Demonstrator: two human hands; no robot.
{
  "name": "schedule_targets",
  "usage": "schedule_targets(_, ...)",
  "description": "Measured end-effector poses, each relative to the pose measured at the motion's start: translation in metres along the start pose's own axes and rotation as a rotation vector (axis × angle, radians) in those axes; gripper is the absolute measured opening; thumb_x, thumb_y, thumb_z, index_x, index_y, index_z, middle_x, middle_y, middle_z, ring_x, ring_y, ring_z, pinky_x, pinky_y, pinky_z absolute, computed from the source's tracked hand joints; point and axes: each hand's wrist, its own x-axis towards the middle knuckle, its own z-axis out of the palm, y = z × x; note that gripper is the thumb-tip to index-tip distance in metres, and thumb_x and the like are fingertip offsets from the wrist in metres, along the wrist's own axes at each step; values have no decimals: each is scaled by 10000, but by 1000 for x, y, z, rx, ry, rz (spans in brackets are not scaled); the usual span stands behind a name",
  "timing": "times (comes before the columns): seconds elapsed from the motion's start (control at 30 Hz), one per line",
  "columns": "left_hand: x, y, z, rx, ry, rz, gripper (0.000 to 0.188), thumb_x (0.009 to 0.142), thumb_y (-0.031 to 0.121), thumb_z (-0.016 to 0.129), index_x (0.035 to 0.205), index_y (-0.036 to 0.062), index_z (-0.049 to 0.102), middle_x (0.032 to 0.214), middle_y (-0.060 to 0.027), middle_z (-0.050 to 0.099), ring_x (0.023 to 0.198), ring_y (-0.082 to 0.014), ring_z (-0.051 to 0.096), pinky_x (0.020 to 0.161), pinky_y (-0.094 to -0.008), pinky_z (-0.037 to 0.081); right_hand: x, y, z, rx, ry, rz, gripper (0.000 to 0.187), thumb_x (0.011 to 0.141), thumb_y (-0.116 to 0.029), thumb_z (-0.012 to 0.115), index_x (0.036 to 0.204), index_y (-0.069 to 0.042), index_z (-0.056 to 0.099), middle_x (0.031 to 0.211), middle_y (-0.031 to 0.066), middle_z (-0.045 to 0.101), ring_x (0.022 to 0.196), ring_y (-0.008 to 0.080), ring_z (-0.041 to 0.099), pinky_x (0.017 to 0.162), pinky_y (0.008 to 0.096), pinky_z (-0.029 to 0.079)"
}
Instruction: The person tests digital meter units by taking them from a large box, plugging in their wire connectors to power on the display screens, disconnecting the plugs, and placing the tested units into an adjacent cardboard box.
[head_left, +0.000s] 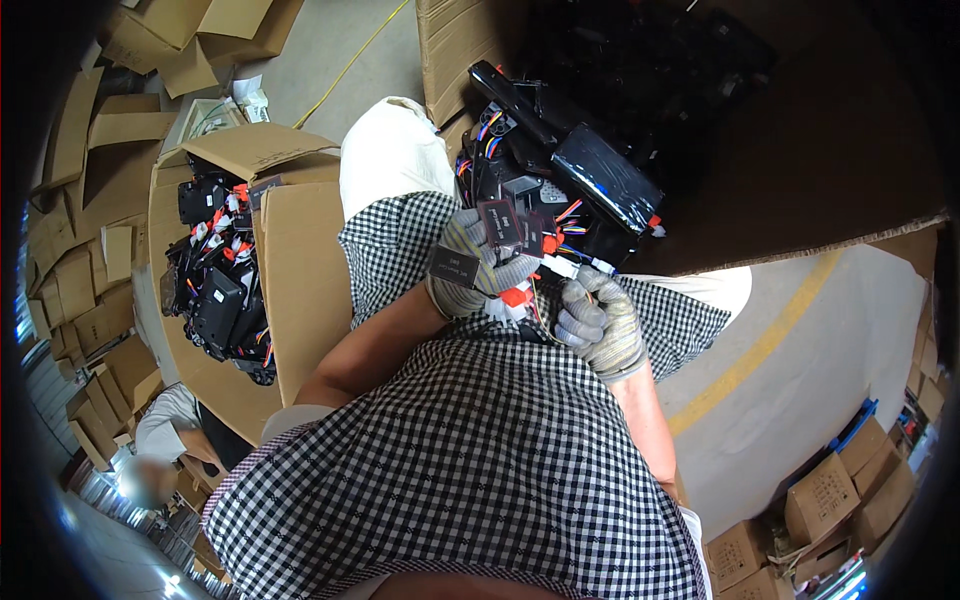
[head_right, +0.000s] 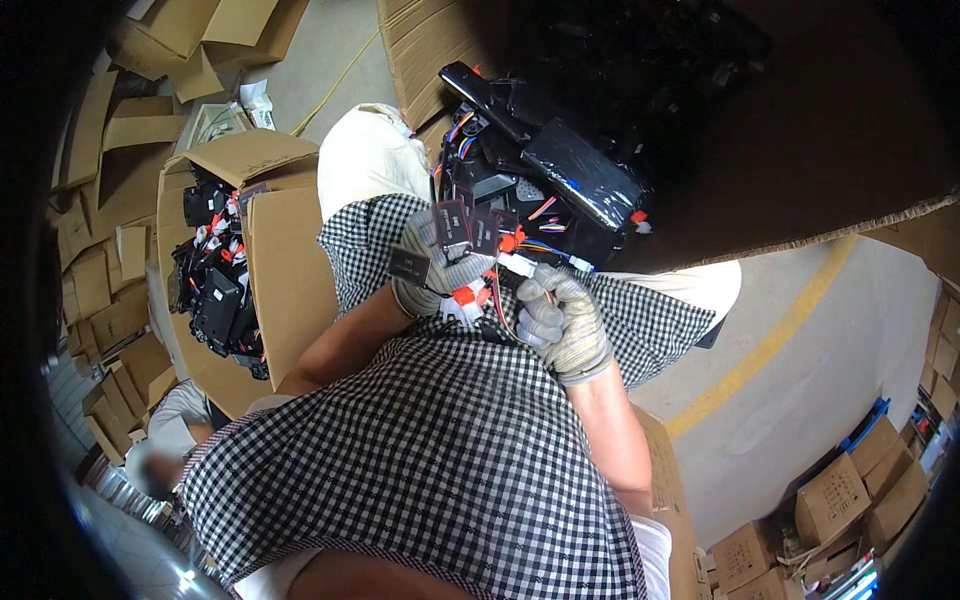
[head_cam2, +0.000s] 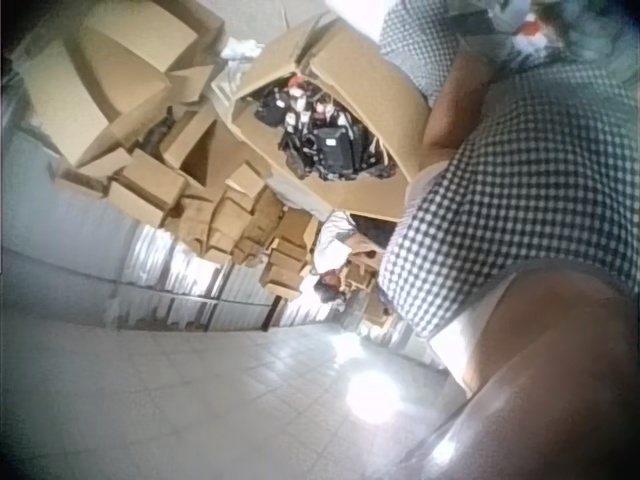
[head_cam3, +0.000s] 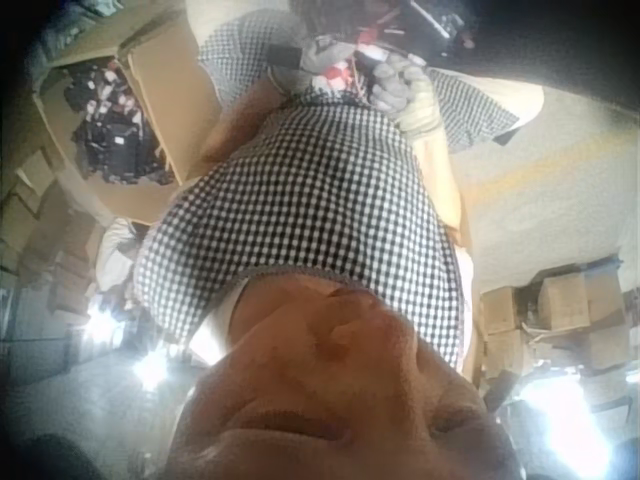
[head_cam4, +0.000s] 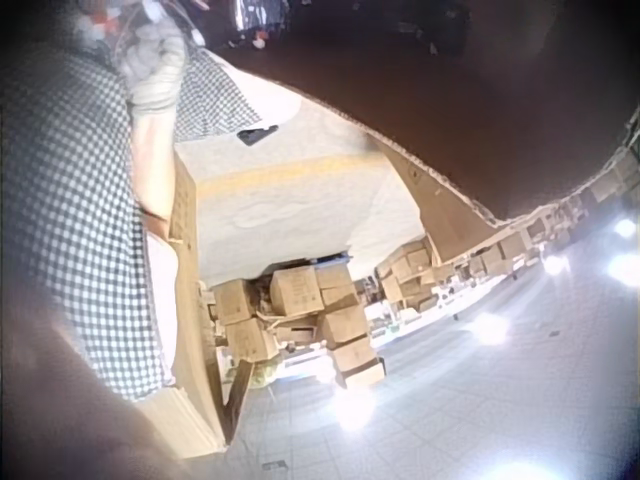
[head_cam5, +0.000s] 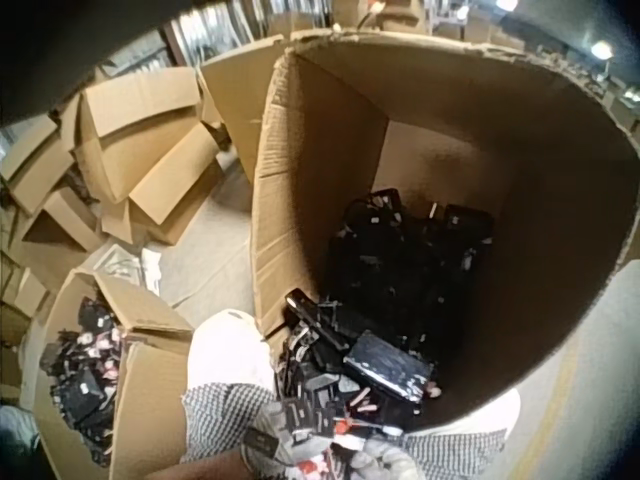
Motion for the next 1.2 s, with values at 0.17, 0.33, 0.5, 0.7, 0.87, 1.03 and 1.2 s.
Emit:
schedule_targets(0.17,-49,-4,27,-1144,-236,-892,400,826,125,633,1196,15,525,986,-60,615,780,-94,580,702,-218,489,3,-4,3,-403,122,7,296,888,-230,526,754,17,619,458,-29,423,362,48,332,367,205,241)
schedule_targets(0.33,-66,-26,39,-1115,-584,-821,255,820,155,611,1026,13,562,875,-27,561,707,-68,502,661,-202,426,13,-7,4,-635,194,-23,276,877,-249,563,779,-13,668,633,6,600,503,47,448,474,186,325)
schedule_targets(0.5,-64,-28,35,-1418,-493,-1029,318,789,264,636,970,15,554,827,-7,527,694,-63,466,625,-188,392,17,-12,5,-679,153,-13,273,877,-246,566,770,-17,669,645,4,604,518,40,458,482,177,332)
schedule_targets(0.7,-43,-20,29,-1369,-417,-990,374,785,258,633,1039,4,527,834,-13,520,721,-71,483,639,-200,413,20,-11,1,-624,205,-25,292,878,-278,578,780,-14,655,544,-14,522,417,48,394,405,184,265)
schedule_targets(0.87,-45,-20,39,-1454,30,-1055,405,753,245,653,1015,-33,519,836,-51,529,743,-117,529,674,-233,466,33,5,-14,-556,378,-364,293,891,-296,564,815,-22,634,536,-21,499,395,60,387,363,202,274)
schedule_targets(1.03,-40,-45,30,-2200,141,-745,498,723,232,666,1062,-89,495,817,-90,572,661,-159,555,591,-257,490,43,-16,-60,-175,497,-429,285,894,-332,571,906,-49,599,627,0,566,449,80,470,357,198,340)
schedule_targets(1.2,-50,-40,31,-2077,295,-898,524,781,143,659,1169,-122,427,944,-81,535,738,-111,525,614,-195,457,77,-19,-76,93,347,-579,318,851,-262,646,1055,-31,566,1007,103,610,839,208,633,662,308,562)
